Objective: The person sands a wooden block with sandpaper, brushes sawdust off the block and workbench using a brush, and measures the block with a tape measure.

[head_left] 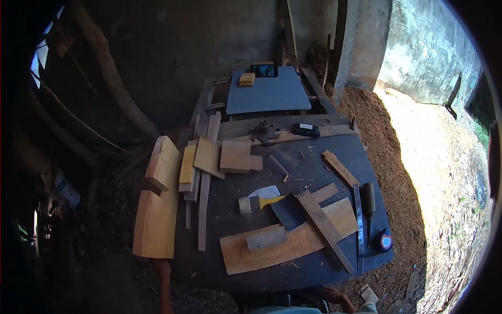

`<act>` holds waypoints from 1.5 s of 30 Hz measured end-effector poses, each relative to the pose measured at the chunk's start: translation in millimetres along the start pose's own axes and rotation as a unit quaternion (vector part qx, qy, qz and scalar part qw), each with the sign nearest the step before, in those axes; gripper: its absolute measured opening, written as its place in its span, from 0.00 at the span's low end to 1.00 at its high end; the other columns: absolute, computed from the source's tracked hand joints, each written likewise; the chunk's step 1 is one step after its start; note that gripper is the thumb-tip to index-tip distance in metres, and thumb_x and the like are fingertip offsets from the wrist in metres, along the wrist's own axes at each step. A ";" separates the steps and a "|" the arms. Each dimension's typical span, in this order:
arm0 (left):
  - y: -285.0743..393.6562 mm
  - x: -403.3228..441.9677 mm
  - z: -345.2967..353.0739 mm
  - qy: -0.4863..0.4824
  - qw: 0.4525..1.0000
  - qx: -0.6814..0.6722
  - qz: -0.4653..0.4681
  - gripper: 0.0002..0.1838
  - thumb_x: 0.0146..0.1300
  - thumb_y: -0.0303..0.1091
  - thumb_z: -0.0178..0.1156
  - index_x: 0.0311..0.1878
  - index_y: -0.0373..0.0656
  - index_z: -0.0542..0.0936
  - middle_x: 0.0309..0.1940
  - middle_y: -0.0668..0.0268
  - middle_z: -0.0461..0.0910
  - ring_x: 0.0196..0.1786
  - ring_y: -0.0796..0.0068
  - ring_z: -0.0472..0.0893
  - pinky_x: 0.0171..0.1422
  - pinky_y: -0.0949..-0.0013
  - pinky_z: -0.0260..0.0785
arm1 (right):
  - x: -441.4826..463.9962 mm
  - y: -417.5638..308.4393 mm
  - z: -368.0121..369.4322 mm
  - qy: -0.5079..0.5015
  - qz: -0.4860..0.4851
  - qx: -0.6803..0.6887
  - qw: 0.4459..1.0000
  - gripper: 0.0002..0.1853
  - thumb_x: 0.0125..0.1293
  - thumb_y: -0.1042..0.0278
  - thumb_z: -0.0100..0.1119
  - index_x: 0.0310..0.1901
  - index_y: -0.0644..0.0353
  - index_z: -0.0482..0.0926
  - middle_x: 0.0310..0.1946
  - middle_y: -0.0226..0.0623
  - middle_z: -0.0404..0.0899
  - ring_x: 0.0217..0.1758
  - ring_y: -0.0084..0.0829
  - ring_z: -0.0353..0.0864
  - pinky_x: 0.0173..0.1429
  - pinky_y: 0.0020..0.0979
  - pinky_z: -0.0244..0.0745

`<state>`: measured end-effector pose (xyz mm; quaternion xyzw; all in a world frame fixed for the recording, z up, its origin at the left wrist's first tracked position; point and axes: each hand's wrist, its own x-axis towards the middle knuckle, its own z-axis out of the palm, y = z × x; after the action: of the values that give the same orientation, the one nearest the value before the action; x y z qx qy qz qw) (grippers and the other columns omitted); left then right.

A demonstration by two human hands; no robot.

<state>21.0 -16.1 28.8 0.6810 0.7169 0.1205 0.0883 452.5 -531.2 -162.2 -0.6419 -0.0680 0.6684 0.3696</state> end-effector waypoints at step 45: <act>86.4 -224.2 128.8 -0.231 0.917 -0.278 -0.168 0.14 0.65 0.36 0.51 0.47 0.37 0.74 0.44 0.59 0.76 0.48 0.69 0.73 0.56 0.64 0.63 | 7.8 -49.3 -17.3 0.035 -0.007 -0.122 0.992 0.28 0.65 0.69 0.50 0.66 0.60 0.57 0.57 0.38 0.69 0.56 0.28 0.70 0.59 0.30 0.66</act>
<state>153.8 -229.2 -77.3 0.5071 0.7181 0.1381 0.4562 489.0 -497.9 -143.5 -0.7050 -0.1404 0.6293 0.2954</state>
